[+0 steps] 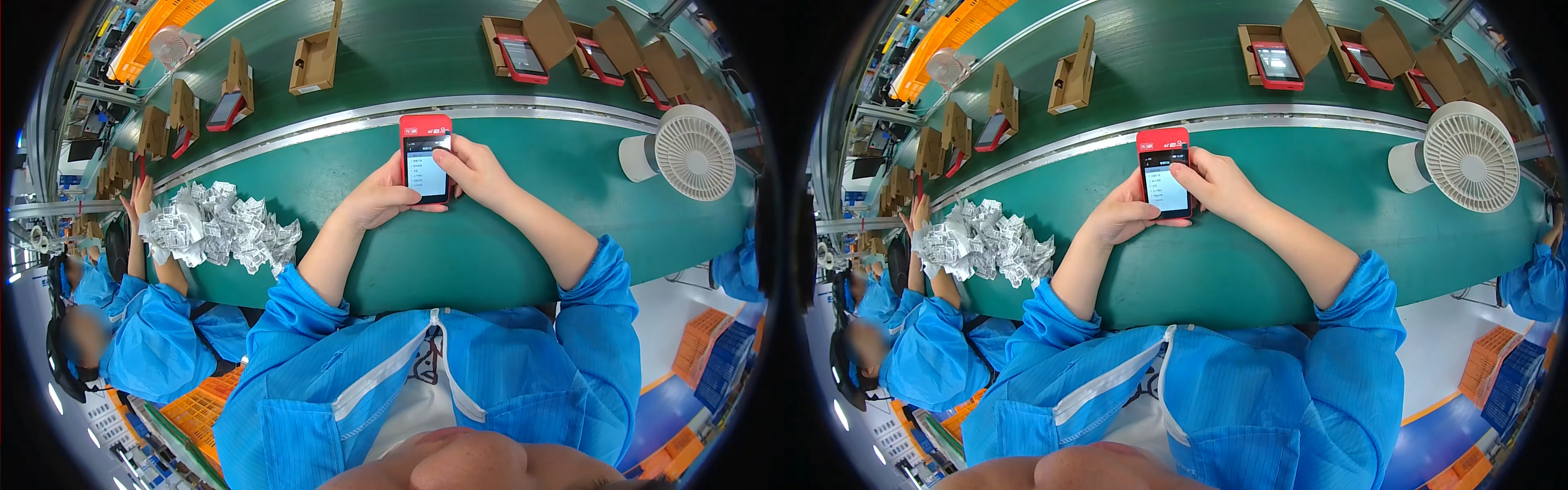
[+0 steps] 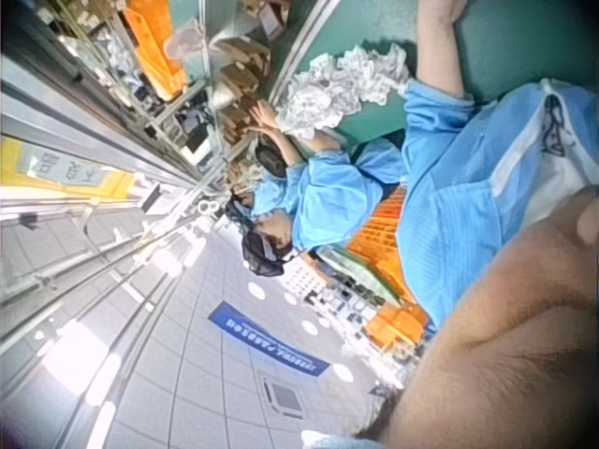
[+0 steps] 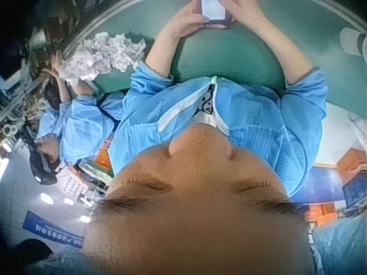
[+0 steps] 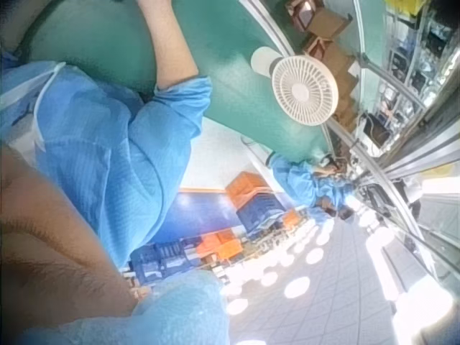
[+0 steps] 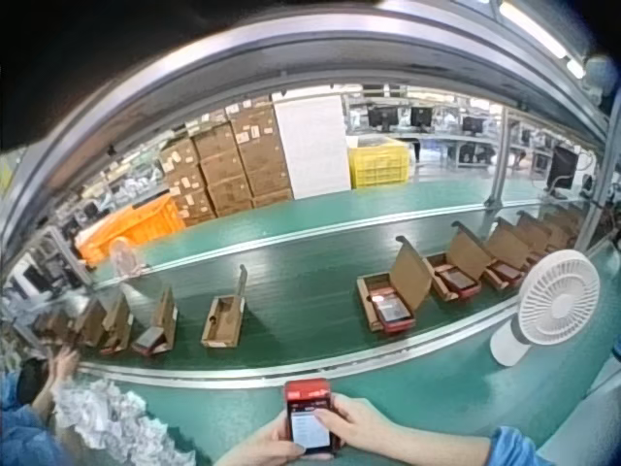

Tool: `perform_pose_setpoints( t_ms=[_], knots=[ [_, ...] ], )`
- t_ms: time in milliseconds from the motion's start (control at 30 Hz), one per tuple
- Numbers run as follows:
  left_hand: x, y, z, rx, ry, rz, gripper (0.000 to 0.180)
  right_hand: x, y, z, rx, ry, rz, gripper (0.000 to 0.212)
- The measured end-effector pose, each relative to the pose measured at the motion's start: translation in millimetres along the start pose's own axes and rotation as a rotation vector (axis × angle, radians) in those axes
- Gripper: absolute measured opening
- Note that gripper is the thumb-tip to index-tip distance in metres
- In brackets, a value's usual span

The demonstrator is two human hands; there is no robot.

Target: Testing the screen functionality and settings of handheld electronic devices on a factory assembly line.

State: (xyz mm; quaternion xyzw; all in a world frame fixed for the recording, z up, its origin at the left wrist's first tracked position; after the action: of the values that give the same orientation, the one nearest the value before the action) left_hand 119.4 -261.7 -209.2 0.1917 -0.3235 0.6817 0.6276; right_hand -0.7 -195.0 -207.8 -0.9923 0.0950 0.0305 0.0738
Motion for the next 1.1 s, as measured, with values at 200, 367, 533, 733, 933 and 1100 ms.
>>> perform_pose_setpoints(
  t_ms=[200, 367, 533, 733, 933, 1100],
  knots=[
    [-3.9, -1.4, 3.5, 0.068, -0.052, -0.044, 0.075, 0.4, -0.4, -2.0, -0.009, 0.061, -0.027, 0.037],
    [-10.9, 0.1, 18.5, 0.269, -0.211, -0.081, 0.072, -6.3, 2.2, 9.6, 0.078, 0.355, 0.028, 0.040],
    [-16.8, -2.2, 31.1, 0.379, -0.317, -0.036, 0.071, 11.9, -2.2, 12.8, 0.188, 0.409, -0.195, 0.043],
    [-23.2, -3.0, 30.9, 0.425, -0.301, -0.084, 0.060, 23.1, 11.6, -21.8, 0.198, 0.486, -0.238, 0.037],
    [-23.3, 1.4, 20.1, 0.344, -0.056, 0.096, 0.075, 35.4, 67.0, -67.3, 0.104, 0.447, -0.323, 0.030],
    [-12.5, 3.7, 17.2, 0.280, 0.275, -0.117, 0.067, 51.3, 123.9, -72.9, 0.202, 0.586, -0.355, 0.033]
  ],
)
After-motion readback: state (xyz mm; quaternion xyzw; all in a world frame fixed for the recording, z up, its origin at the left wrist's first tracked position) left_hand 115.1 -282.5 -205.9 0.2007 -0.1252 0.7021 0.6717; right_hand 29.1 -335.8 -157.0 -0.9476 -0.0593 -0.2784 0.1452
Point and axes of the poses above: each hand's wrist, its own y-axis towards the middle knuckle, its own x-axis out of the palm, z = x × y, the point moved 6 cm from there along y, towards the middle knuckle, and after that the axes turned 5 degrees about -z, right-handed, at the moved point
